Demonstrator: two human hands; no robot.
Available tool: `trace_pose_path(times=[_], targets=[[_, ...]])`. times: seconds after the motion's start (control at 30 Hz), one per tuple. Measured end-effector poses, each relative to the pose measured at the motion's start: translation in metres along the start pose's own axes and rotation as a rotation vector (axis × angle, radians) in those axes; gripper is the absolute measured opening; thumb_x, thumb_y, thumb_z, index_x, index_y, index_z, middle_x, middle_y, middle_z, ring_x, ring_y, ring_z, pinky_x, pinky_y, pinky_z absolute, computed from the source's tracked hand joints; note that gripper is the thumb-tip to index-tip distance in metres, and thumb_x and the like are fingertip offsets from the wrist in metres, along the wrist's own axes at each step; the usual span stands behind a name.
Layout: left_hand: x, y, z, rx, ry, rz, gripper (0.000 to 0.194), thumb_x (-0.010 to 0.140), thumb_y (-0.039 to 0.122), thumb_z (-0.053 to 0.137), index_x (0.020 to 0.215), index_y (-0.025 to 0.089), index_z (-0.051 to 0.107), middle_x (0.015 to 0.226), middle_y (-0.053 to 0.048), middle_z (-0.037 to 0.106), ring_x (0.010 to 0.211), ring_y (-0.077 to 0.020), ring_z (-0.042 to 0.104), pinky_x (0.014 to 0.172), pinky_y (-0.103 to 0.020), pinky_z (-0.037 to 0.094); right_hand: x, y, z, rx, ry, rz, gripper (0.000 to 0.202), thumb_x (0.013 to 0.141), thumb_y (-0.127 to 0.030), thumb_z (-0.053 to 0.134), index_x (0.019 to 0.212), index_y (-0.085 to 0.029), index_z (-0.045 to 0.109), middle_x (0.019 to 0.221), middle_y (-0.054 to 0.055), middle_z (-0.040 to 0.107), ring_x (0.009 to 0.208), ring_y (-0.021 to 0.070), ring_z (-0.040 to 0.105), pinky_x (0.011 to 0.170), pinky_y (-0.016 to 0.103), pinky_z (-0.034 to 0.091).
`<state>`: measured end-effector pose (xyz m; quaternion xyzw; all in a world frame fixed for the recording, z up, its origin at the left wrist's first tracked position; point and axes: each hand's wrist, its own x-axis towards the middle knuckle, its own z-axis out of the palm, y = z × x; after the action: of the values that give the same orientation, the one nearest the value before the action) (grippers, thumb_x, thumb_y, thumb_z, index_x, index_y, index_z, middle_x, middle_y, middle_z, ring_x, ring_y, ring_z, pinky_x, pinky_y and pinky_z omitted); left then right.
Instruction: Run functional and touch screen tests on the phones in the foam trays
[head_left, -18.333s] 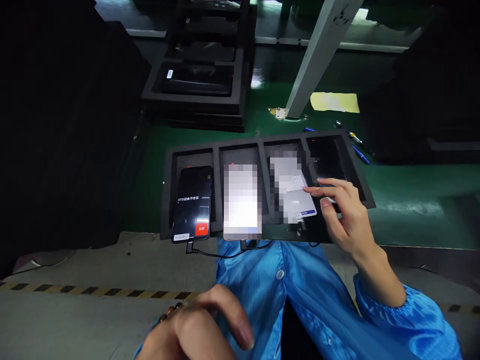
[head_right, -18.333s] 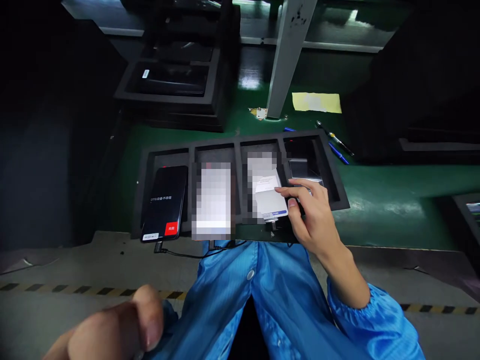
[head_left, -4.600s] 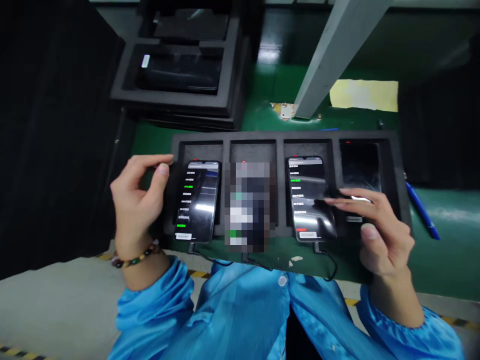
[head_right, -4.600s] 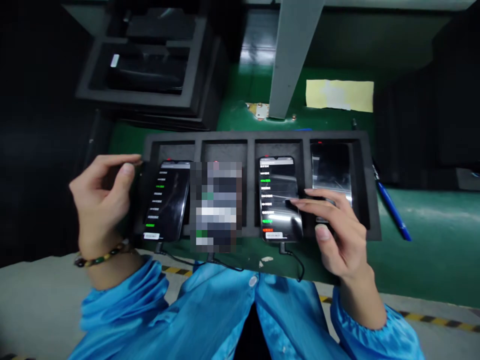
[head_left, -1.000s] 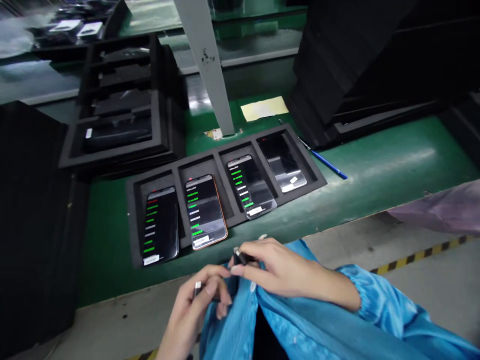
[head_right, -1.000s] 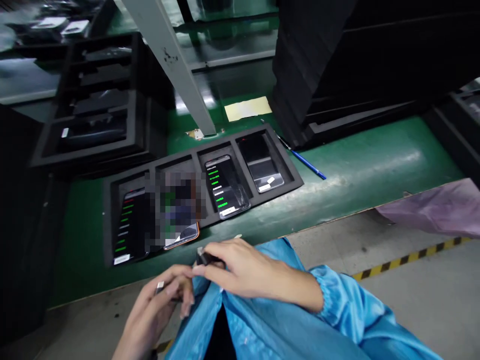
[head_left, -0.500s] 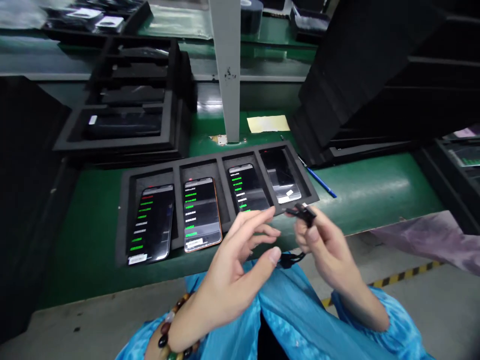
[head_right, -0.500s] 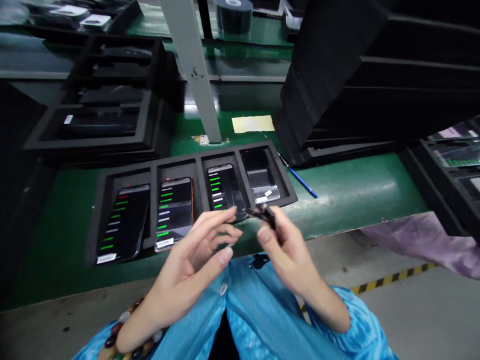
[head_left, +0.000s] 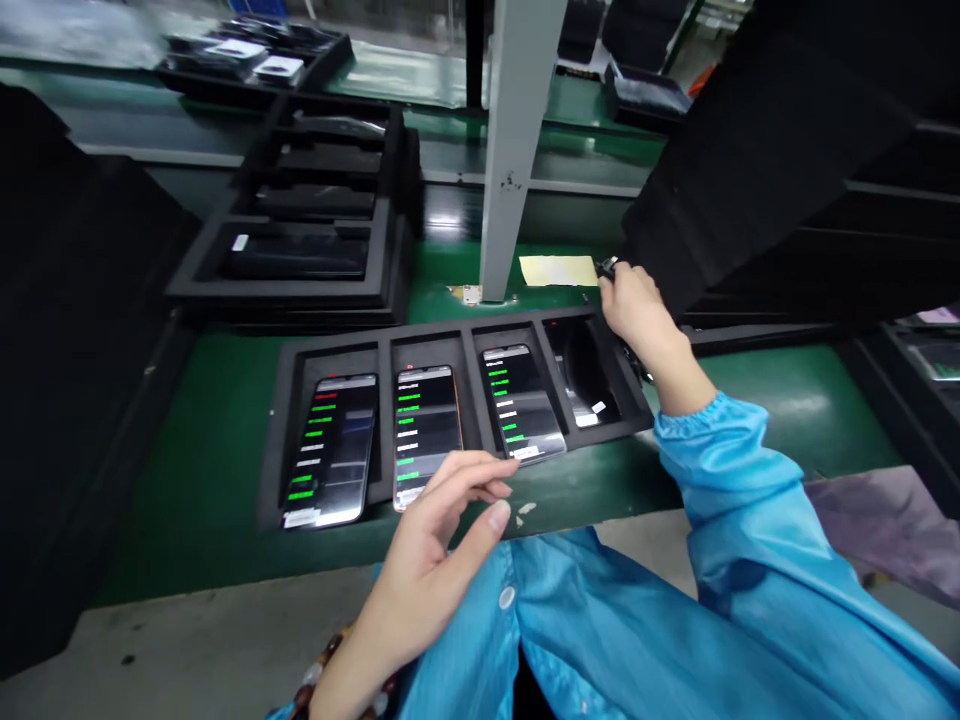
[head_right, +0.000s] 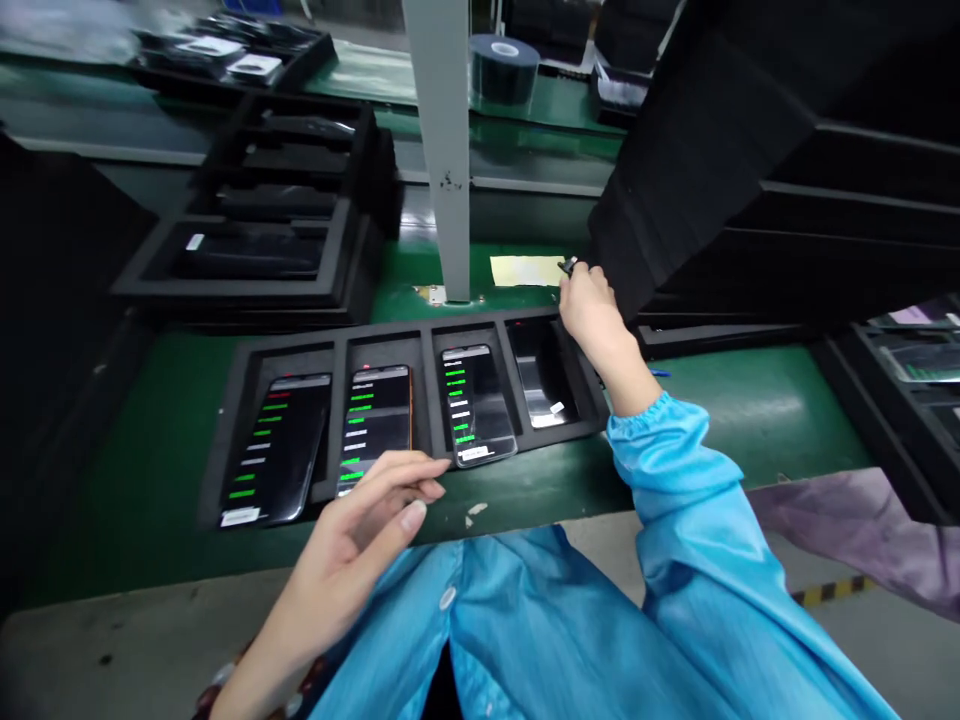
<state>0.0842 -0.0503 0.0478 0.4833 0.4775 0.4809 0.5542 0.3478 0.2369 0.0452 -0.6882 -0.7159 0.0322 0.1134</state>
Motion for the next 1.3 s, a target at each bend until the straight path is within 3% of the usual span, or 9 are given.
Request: trace_pose_path(times=[0.17, 0.4, 0.5, 0.6, 0.7, 0.8, 0.93, 1.1, 1.3], targets=[[-0.004, -0.005, -0.008, 0.019, 0.011, -0.018, 0.025, 0.106, 0.039, 0.068, 0.127, 0.033, 0.080, 0.128, -0.007, 0.068, 0.108, -0.0158, 0.070, 0.098, -0.025, 0.058, 0.046, -0.026, 0.024, -0.027, -0.075, -0.061, 0.064, 0.106, -0.055, 0.060, 0.148, -0.006, 0.059, 0.154, 0.033, 0.053, 0.144, 0.0484, 0.054, 0.122, 0.060, 0.042], [-0.013, -0.005, -0.012, 0.063, 0.004, 0.009, 0.023, 0.108, 0.036, 0.065, 0.126, 0.033, 0.078, 0.123, -0.006, 0.069, 0.117, -0.0179, 0.067, 0.104, -0.028, 0.055, 0.125, -0.061, 0.069, -0.088, -0.292, 0.080, 0.099, 0.079, -0.083, 0.082, 0.139, -0.005, 0.069, 0.136, 0.033, 0.070, 0.129, 0.0482, 0.067, 0.109, 0.061, 0.056], [-0.016, -0.010, -0.014, 0.049, 0.037, 0.013, 0.021, 0.107, 0.036, 0.066, 0.123, 0.032, 0.079, 0.122, -0.006, 0.070, 0.114, -0.0179, 0.068, 0.101, -0.028, 0.055, 0.136, -0.054, 0.084, -0.119, -0.277, 0.107, 0.089, 0.085, -0.077, 0.082, 0.138, -0.006, 0.070, 0.136, 0.032, 0.070, 0.131, 0.0434, 0.067, 0.109, 0.055, 0.058], [-0.016, -0.014, -0.014, 0.019, 0.065, 0.027, 0.020, 0.107, 0.037, 0.066, 0.119, 0.030, 0.080, 0.119, -0.006, 0.071, 0.111, -0.0176, 0.069, 0.097, -0.027, 0.056, 0.136, -0.040, 0.091, -0.152, -0.236, 0.120, 0.059, 0.102, -0.060, 0.073, 0.139, -0.014, 0.069, 0.141, 0.020, 0.070, 0.130, 0.0331, 0.068, 0.110, 0.054, 0.058], [-0.016, -0.013, -0.014, 0.031, 0.056, 0.054, 0.019, 0.107, 0.036, 0.067, 0.119, 0.031, 0.080, 0.118, -0.006, 0.072, 0.112, -0.0176, 0.069, 0.098, -0.027, 0.056, 0.138, -0.031, 0.092, -0.173, -0.218, 0.122, 0.045, 0.106, -0.049, 0.070, 0.140, -0.018, 0.067, 0.144, 0.013, 0.068, 0.128, 0.0290, 0.068, 0.110, 0.055, 0.058], [-0.022, -0.008, -0.019, 0.067, 0.067, 0.086, 0.019, 0.106, 0.035, 0.067, 0.120, 0.031, 0.080, 0.119, -0.005, 0.073, 0.115, -0.0180, 0.070, 0.101, -0.027, 0.055, 0.151, -0.027, 0.086, -0.169, -0.244, 0.077, 0.055, 0.103, -0.055, 0.072, 0.143, -0.018, 0.066, 0.148, 0.015, 0.066, 0.133, 0.0316, 0.066, 0.113, 0.056, 0.055], [-0.038, -0.001, -0.037, 0.094, 0.198, 0.116, 0.016, 0.106, 0.033, 0.068, 0.114, 0.030, 0.081, 0.114, -0.005, 0.074, 0.116, -0.0184, 0.070, 0.101, -0.026, 0.057, 0.181, -0.021, 0.068, -0.141, -0.367, -0.041, 0.084, 0.079, -0.074, 0.088, 0.144, -0.025, 0.069, 0.151, 0.015, 0.068, 0.133, 0.0356, 0.066, 0.112, 0.049, 0.056], [-0.054, 0.001, -0.055, 0.117, 0.391, 0.127, 0.013, 0.104, 0.033, 0.070, 0.103, 0.027, 0.081, 0.109, -0.006, 0.076, 0.107, -0.0179, 0.073, 0.095, -0.023, 0.060, 0.209, -0.010, 0.053, -0.140, -0.506, -0.097, 0.091, 0.059, -0.080, 0.096, 0.129, -0.026, 0.075, 0.131, 0.012, 0.078, 0.111, 0.0340, 0.073, 0.095, 0.044, 0.060], [-0.055, -0.006, -0.061, 0.136, 0.450, 0.085, 0.014, 0.103, 0.036, 0.071, 0.103, 0.026, 0.082, 0.107, -0.006, 0.077, 0.104, -0.0174, 0.074, 0.093, -0.022, 0.060, 0.220, -0.008, 0.045, -0.128, -0.644, -0.120, 0.071, 0.057, -0.077, 0.097, 0.104, -0.026, 0.081, 0.105, 0.006, 0.081, 0.092, 0.0274, 0.071, 0.081, 0.038, 0.059]])
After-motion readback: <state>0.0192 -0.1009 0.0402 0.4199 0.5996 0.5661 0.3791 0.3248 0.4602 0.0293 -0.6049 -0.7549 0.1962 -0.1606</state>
